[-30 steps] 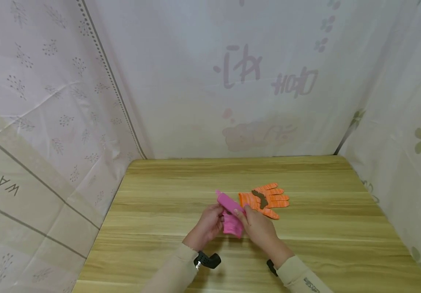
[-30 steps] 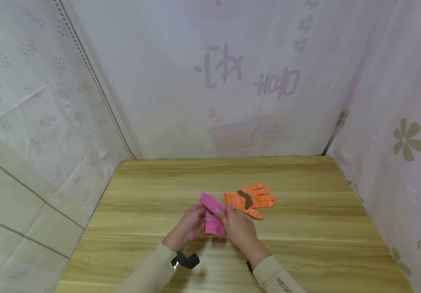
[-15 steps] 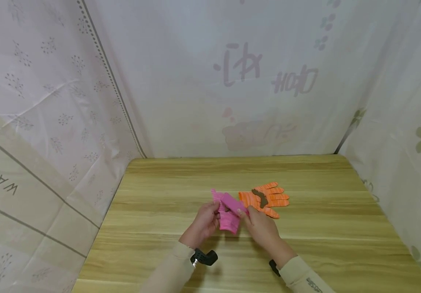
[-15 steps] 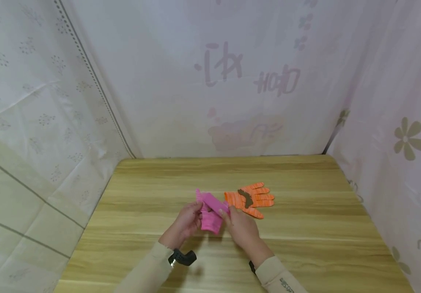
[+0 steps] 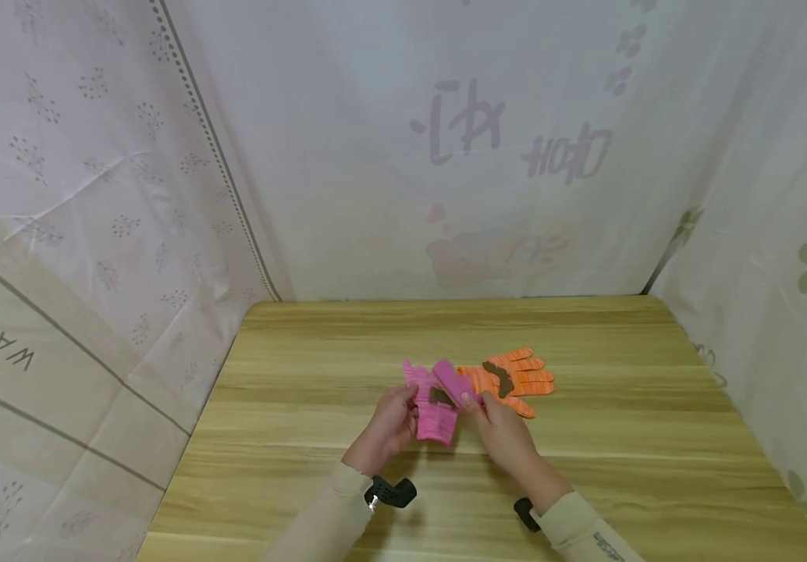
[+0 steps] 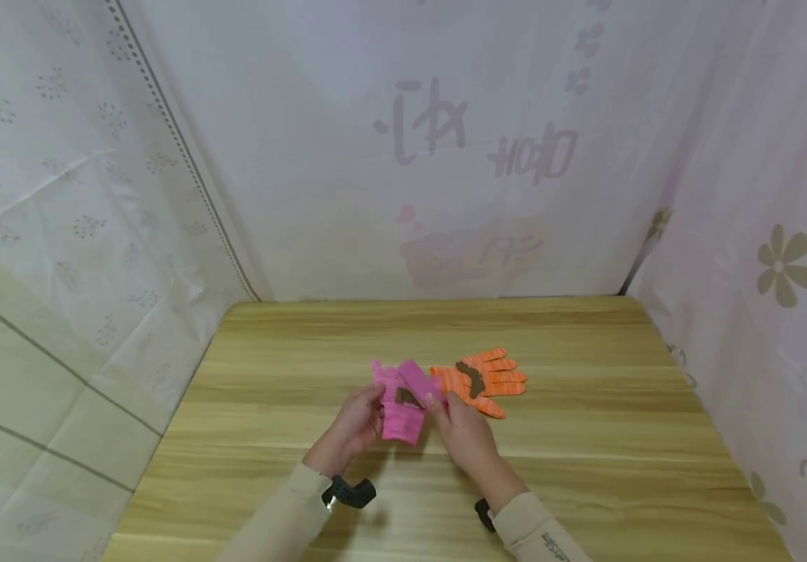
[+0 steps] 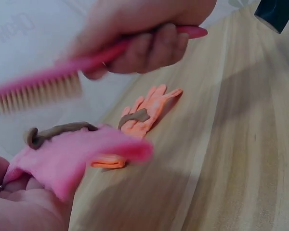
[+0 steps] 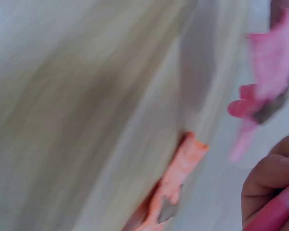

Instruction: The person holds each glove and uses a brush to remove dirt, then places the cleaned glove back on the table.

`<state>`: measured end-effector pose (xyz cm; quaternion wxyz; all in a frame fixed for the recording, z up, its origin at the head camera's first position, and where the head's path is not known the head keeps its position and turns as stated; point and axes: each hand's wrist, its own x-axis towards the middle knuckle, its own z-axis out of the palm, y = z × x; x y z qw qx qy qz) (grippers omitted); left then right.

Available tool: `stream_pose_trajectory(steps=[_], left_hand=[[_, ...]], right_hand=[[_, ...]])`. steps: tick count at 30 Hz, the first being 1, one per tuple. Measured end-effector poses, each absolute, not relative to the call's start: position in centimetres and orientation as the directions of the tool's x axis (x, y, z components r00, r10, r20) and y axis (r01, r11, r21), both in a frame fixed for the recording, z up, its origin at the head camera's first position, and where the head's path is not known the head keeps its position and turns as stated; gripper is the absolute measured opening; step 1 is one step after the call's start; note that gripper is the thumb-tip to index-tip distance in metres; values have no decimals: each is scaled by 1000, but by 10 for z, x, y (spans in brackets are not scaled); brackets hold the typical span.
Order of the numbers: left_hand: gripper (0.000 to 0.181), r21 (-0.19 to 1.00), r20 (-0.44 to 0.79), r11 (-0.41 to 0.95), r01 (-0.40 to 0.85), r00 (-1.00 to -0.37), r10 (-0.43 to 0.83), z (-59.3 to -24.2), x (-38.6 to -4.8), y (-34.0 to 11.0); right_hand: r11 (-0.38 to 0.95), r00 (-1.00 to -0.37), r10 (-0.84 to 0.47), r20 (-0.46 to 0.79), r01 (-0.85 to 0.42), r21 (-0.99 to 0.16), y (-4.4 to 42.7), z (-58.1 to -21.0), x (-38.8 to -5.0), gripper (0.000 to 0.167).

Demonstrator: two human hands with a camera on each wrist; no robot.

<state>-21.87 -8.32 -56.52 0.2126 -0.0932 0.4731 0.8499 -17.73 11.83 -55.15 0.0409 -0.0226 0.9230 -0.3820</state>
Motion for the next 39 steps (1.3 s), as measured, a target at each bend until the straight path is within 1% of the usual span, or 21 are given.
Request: stream_pose_trajectory(steps=[2,5,9,15,20,24,30,35,39], left_hand=[[16,753,-361,-488,-441,-897,253,-565,-220,-83],[14,746,-358,-509,-429,-903,236,-564,-220,-83],[16,766,-339,-481,-428,-903,264,-564,-218,-81],[25,813,-305,-406,-417,-900,313,-566,-215,-75],[23,816,-308,-395,-422,-896,321,-565,-213,-74],[22,817,-316,-394,-421,-899,304,-564,-212,-74],[26,822,-315,-395,-409,-906,283,-565,-210,-74],[26,832,-313,-399,-386,-919,238,-566,-209,-73],[25,837,-317,-393,-382,-922,221,-567,-209,-72]], right_hand=[[645,-997,-57,-45,-3,-764,117,-547,-179,54],[624,-999,-52,-14,-22,-781,113,-539,-180,53],[657,-997,-72,-15,-36,-753,104,-533,-179,50],[679,-994,-105,-1,-71,-731,90,-533,-176,46],[717,-994,-107,5,-81,-692,87,-538,-174,45],[755,-994,-108,-14,-73,-652,92,-543,-172,43],[784,-992,-121,-26,-79,-616,96,-549,-171,53],[820,-991,-134,1,-111,-561,97,-549,-171,44],[834,-990,-138,4,-119,-539,99,-547,-170,47]])
